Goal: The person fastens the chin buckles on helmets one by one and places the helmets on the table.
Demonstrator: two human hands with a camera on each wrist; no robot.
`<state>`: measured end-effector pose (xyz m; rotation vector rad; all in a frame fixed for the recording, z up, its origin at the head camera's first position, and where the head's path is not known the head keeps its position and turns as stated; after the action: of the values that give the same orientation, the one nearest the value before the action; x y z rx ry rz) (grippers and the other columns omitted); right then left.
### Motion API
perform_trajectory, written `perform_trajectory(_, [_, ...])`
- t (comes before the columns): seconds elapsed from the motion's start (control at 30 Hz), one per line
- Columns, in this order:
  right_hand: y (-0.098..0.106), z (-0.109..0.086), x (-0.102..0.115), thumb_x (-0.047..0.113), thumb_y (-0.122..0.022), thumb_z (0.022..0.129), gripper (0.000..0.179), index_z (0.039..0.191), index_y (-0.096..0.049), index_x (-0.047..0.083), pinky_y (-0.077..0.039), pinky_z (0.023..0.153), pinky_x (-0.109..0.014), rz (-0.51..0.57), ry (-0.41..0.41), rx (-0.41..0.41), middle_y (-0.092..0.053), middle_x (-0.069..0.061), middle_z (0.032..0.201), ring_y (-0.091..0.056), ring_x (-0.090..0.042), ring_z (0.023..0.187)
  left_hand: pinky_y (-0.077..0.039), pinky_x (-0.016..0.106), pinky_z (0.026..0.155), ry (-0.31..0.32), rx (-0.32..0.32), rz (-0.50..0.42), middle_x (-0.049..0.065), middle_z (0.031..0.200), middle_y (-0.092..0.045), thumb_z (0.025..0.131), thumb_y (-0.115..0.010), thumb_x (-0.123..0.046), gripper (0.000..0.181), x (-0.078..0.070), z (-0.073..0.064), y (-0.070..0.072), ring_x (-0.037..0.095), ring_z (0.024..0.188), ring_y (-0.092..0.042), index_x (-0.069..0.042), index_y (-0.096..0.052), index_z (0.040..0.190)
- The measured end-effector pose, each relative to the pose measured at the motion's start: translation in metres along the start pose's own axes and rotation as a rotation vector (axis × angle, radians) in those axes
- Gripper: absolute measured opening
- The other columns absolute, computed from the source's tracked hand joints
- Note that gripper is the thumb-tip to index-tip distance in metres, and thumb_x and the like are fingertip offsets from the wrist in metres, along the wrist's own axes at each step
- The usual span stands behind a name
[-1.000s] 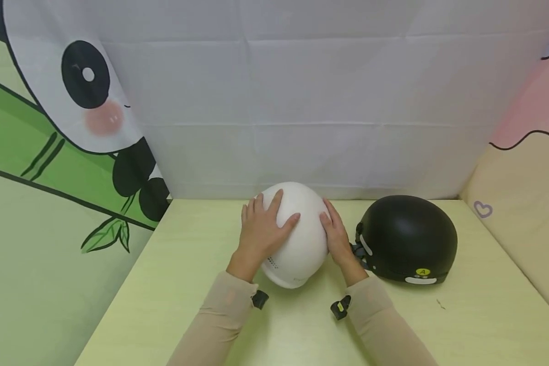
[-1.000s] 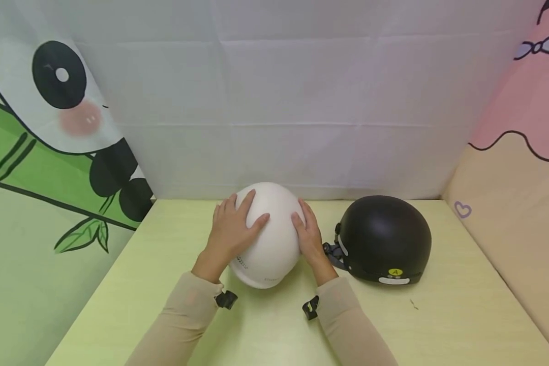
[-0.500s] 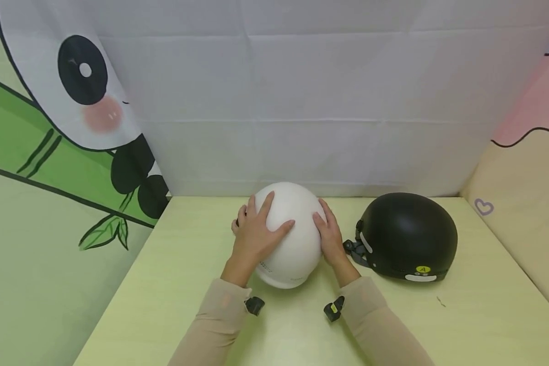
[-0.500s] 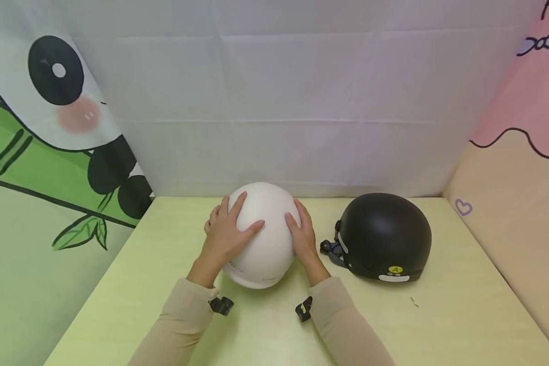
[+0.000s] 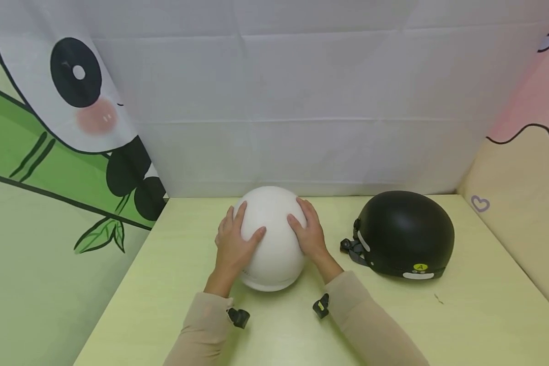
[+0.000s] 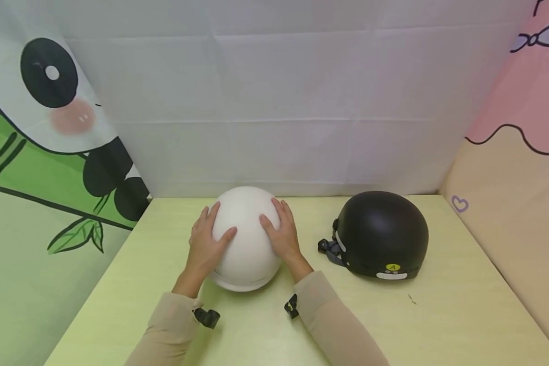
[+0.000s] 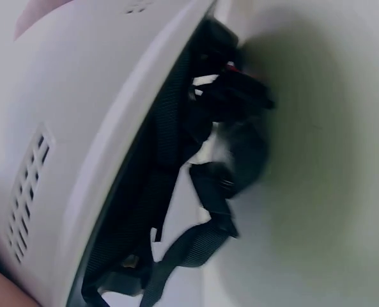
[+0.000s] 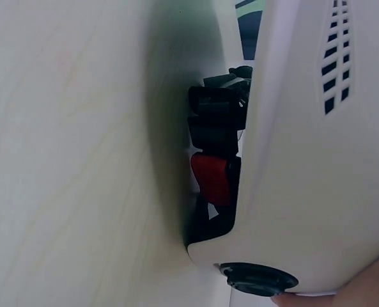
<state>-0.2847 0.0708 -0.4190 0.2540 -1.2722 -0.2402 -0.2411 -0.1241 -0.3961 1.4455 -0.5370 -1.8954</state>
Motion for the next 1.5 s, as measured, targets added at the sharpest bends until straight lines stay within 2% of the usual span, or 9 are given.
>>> perform_trajectory(0.17, [-0.009, 0.004, 0.001, 0.039, -0.056, 0.096, 0.06, 0.149, -0.041, 0.015, -0.026, 0.102, -0.066, -0.054, 0.009, 0.033, -0.025, -0.017, 0.156, -0.027, -0.045, 0.137, -0.016, 0.07, 0.101, 0.03, -0.027, -0.049, 0.019, 0.157, -0.019, 0.089, -0.061, -0.05, 0.08, 0.016, -0.005, -0.002, 0.044, 0.139, -0.018, -0.022, -0.027, 0.155])
perform_trajectory(0.43, [-0.012, 0.005, 0.004, 0.039, -0.059, 0.095, 0.061, 0.148, -0.042, 0.016, -0.028, 0.1, -0.067, -0.077, 0.032, 0.075, -0.024, -0.015, 0.156, -0.026, -0.044, 0.138, -0.019, 0.075, 0.096, 0.062, -0.045, -0.117, 0.019, 0.157, -0.016, 0.089, -0.062, -0.049, 0.081, 0.027, -0.014, -0.007, 0.046, 0.139, -0.016, -0.021, -0.025, 0.156])
perform_trajectory(0.67, [-0.017, 0.004, 0.005, 0.041, -0.061, 0.093, 0.06, 0.147, -0.045, 0.019, -0.03, 0.098, -0.067, -0.12, 0.041, 0.078, -0.026, -0.011, 0.156, -0.026, -0.042, 0.139, -0.027, 0.075, 0.093, 0.058, -0.069, -0.167, 0.021, 0.157, -0.018, 0.088, -0.062, -0.046, 0.081, 0.037, -0.02, -0.012, 0.048, 0.139, -0.016, -0.019, -0.025, 0.155])
perform_trajectory(0.93, [-0.025, 0.004, 0.005, 0.046, -0.06, 0.092, 0.063, 0.148, -0.044, 0.023, -0.031, 0.097, -0.068, -0.18, 0.024, 0.092, -0.023, -0.005, 0.158, -0.02, -0.036, 0.142, -0.028, 0.074, 0.093, 0.049, -0.087, -0.23, 0.019, 0.157, -0.017, 0.089, -0.062, -0.041, 0.08, 0.051, -0.024, -0.017, 0.047, 0.139, -0.016, -0.018, -0.023, 0.156])
perform_trajectory(1.27, [-0.034, 0.005, 0.008, 0.047, -0.06, 0.091, 0.064, 0.147, -0.045, 0.023, -0.03, 0.097, -0.069, -0.232, 0.047, 0.104, -0.024, -0.008, 0.158, -0.019, -0.036, 0.142, -0.027, 0.076, 0.091, 0.038, -0.124, -0.269, 0.019, 0.157, -0.017, 0.091, -0.057, -0.041, 0.077, 0.062, -0.026, -0.021, 0.049, 0.138, -0.018, -0.018, -0.022, 0.156])
perform_trajectory(1.5, [-0.041, 0.005, 0.011, 0.049, -0.061, 0.089, 0.065, 0.147, -0.045, 0.025, -0.027, 0.093, -0.074, -0.28, 0.044, 0.11, -0.024, -0.003, 0.158, -0.019, -0.036, 0.142, -0.029, 0.074, 0.093, 0.024, -0.126, -0.33, 0.013, 0.157, -0.021, 0.092, -0.057, -0.038, 0.076, 0.07, -0.025, -0.022, 0.047, 0.135, -0.026, -0.018, -0.021, 0.156])
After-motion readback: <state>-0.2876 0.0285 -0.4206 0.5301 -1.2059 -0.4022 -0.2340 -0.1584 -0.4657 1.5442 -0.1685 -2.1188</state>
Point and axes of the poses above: each hand's wrist, its own z-axis towards the middle knuckle, its own y-axis out of the back of the hand, x = y × z, the point moved 1 cm from there along z, towards the middle knuckle
